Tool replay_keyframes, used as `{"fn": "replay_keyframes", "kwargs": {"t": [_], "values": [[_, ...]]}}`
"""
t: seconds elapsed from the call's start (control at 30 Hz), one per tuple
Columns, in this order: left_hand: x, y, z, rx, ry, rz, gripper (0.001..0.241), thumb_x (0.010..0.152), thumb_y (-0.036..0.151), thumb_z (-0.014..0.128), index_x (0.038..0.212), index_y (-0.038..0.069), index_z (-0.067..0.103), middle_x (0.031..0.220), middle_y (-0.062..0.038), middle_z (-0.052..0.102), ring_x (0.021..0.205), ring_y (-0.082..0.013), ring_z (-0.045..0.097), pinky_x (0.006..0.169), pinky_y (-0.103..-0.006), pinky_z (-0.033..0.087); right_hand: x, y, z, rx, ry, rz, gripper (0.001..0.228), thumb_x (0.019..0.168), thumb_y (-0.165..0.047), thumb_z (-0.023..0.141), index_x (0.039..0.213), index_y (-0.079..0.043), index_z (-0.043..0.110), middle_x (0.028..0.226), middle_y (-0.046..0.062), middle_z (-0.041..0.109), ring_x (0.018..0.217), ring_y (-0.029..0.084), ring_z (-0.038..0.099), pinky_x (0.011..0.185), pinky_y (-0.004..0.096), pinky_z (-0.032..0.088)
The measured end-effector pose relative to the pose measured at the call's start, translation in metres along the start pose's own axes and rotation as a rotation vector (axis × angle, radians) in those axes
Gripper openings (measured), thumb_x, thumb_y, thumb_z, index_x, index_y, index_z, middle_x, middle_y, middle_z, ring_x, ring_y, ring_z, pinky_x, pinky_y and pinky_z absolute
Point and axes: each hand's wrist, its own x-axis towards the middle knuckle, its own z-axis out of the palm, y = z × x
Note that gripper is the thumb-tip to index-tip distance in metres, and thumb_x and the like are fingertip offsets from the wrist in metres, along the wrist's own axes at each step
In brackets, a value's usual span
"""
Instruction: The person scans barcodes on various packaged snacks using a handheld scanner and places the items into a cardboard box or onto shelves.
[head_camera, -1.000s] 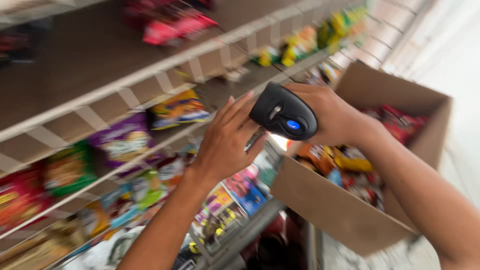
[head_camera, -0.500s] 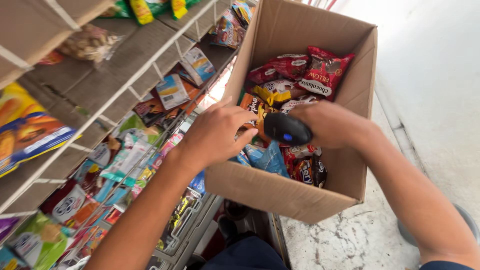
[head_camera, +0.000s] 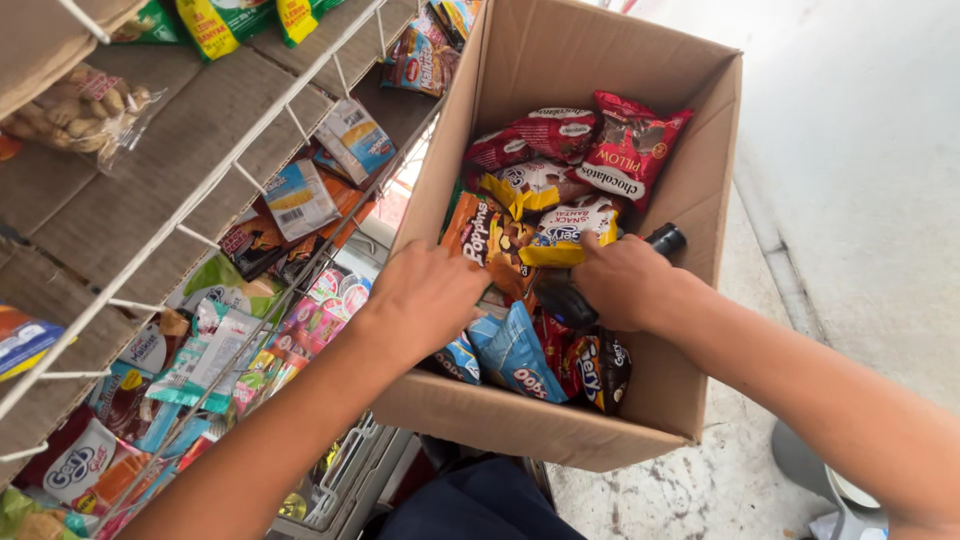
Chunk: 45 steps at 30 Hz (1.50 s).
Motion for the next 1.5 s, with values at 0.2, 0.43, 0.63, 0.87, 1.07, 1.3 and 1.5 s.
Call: {"fn": "replay_keyframes", "kwargs": {"t": [0.2,0.43,0.63,0.87,1.07,1.3,1.5], "values": [[-0.004,-0.005,0.009,0.022,0.096,0.03,0.025,0.085,0.036,0.074,0.096,0.014,0.073,0.091,-0.006,0.075,0.091,-0.0258,0.072,0.075,-0.0439,0.052,0.012,-0.002,0.006,-0.043,-0.098,-0.016,0.021,0.086,-0.015,0.069,0.104,-0.008,0.074,0.132,0.017,0.055,0.101,0.031,0.071,0.082,0.042,0.058],[-0.006,-0.004,0.002,-0.012,0.039,0.009,0.025,0.09,0.038,0.072,0.097,0.013,0.073,0.089,-0.007,0.074,0.091,-0.0271,0.072,0.075,-0.0447,0.053,0.017,-0.001,0.019,-0.077,-0.08,-0.085,0.023,0.081,-0.014,0.072,0.101,-0.005,0.074,0.115,0.018,0.066,0.117,0.031,0.062,0.094,0.041,0.053],[-0.021,-0.01,-0.009,-0.157,0.2,0.041,0.032,0.088,0.033,0.075,0.111,0.012,0.07,0.112,-0.007,0.071,0.116,-0.0262,0.064,0.09,-0.0455,0.05,-0.009,-0.015,-0.022,-0.03,0.153,-0.021,0.014,0.079,-0.007,0.067,0.091,-0.001,0.073,0.114,0.015,0.061,0.103,0.031,0.066,0.085,0.04,0.056],[-0.064,-0.008,-0.021,-0.562,0.691,0.181,0.099,0.071,0.023,0.089,0.155,0.013,0.038,0.15,-0.02,0.049,0.141,-0.0389,0.045,0.115,-0.0486,0.04,-0.102,-0.066,-0.081,0.062,0.558,-0.041,0.033,0.072,0.0,0.071,0.104,0.001,0.064,0.115,0.013,0.058,0.093,0.03,0.067,0.084,0.043,0.053],[-0.112,0.002,-0.007,-1.233,0.838,0.181,0.096,0.083,0.021,0.088,0.155,0.012,0.026,0.149,-0.013,0.056,0.13,-0.0218,0.058,0.109,-0.037,0.046,-0.172,-0.112,-0.124,0.359,0.694,-0.178,0.069,0.054,-0.003,0.08,0.122,-0.008,0.067,0.13,0.011,0.06,0.103,0.032,0.065,0.085,0.047,0.051],[-0.17,0.013,0.03,-1.33,1.054,-0.061,0.022,0.096,0.014,0.081,0.112,0.002,0.072,0.098,-0.002,0.076,0.091,-0.0075,0.066,0.082,-0.0251,0.056,-0.187,-0.165,-0.15,0.405,1.006,-0.528,0.055,0.067,-0.015,0.082,0.118,-0.004,0.064,0.127,0.014,0.063,0.113,0.032,0.067,0.092,0.041,0.055],[-0.243,0.014,0.051,-1.637,1.467,-0.199,0.019,0.094,0.012,0.082,0.098,0.002,0.066,0.091,0.001,0.069,0.081,-0.0037,0.06,0.074,-0.0232,0.05,-0.173,-0.218,-0.158,0.563,1.129,-0.555,0.053,0.067,-0.007,0.079,0.117,0.001,0.065,0.131,0.017,0.064,0.113,0.032,0.069,0.094,0.038,0.054]]}}
